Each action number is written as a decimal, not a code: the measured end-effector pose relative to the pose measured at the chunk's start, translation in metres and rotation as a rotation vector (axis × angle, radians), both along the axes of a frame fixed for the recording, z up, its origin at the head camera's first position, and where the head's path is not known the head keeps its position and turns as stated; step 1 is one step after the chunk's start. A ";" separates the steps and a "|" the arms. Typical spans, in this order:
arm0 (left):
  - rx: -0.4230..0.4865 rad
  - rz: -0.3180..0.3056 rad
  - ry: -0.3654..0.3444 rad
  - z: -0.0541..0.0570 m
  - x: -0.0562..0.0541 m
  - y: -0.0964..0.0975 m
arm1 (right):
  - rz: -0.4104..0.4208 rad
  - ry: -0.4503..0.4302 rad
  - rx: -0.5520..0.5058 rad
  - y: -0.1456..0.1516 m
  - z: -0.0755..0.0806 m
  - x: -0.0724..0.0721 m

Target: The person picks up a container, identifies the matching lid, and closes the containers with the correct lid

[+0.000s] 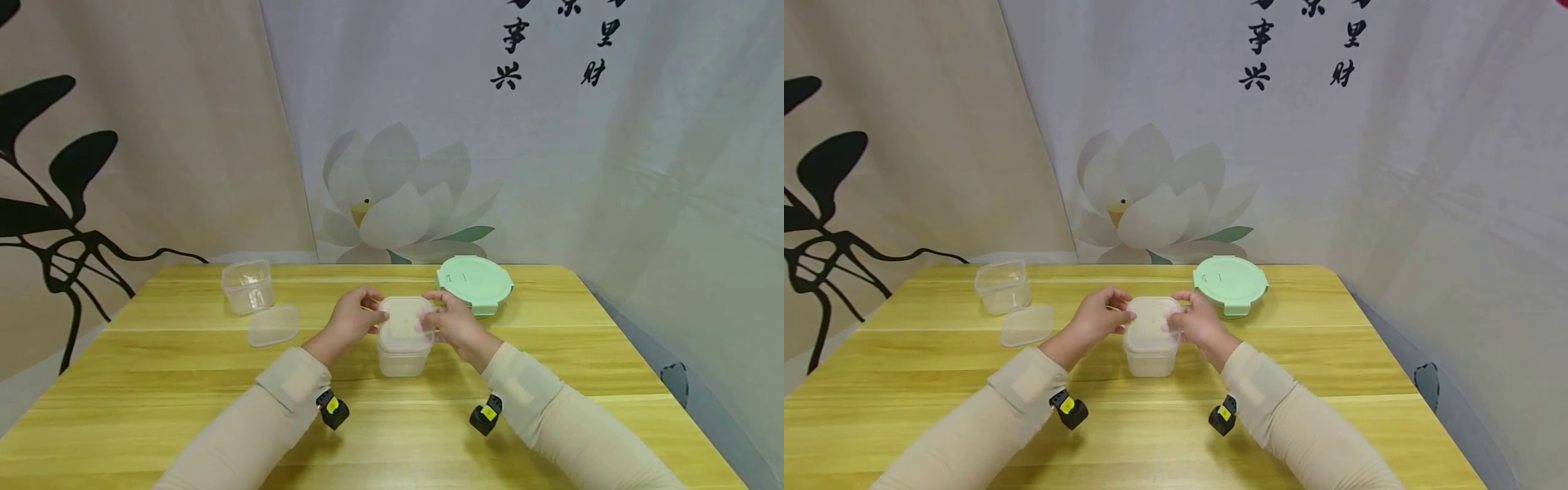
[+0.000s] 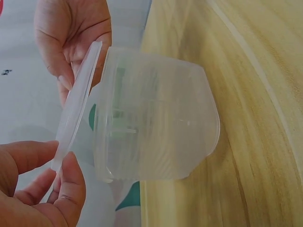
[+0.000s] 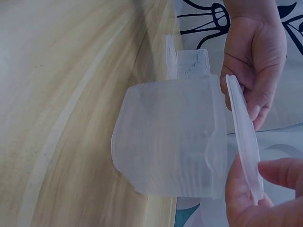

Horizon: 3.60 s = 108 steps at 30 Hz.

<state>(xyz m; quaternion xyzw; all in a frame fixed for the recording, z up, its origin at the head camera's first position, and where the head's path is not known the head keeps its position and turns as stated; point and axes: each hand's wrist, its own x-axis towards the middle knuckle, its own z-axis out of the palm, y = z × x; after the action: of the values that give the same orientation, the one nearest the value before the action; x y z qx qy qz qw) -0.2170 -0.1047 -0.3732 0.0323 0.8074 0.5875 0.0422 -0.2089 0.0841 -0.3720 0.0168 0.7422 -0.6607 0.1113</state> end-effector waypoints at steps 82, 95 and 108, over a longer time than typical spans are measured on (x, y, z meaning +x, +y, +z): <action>-0.102 -0.012 0.089 -0.028 0.009 -0.005 | 0.013 0.075 0.170 0.004 -0.030 0.003; -0.137 -0.074 0.034 -0.030 0.006 -0.005 | 0.037 0.102 0.174 0.006 -0.035 0.002; -0.109 -0.073 -0.078 -0.029 0.001 -0.003 | 0.055 0.065 0.198 0.010 -0.035 0.001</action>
<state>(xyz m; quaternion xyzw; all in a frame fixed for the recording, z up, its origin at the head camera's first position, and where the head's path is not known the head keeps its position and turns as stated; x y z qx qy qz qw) -0.2158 -0.1080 -0.4026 0.0366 0.8341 0.5418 0.0969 -0.2075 0.0944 -0.4071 -0.0140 0.8071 -0.5812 0.1030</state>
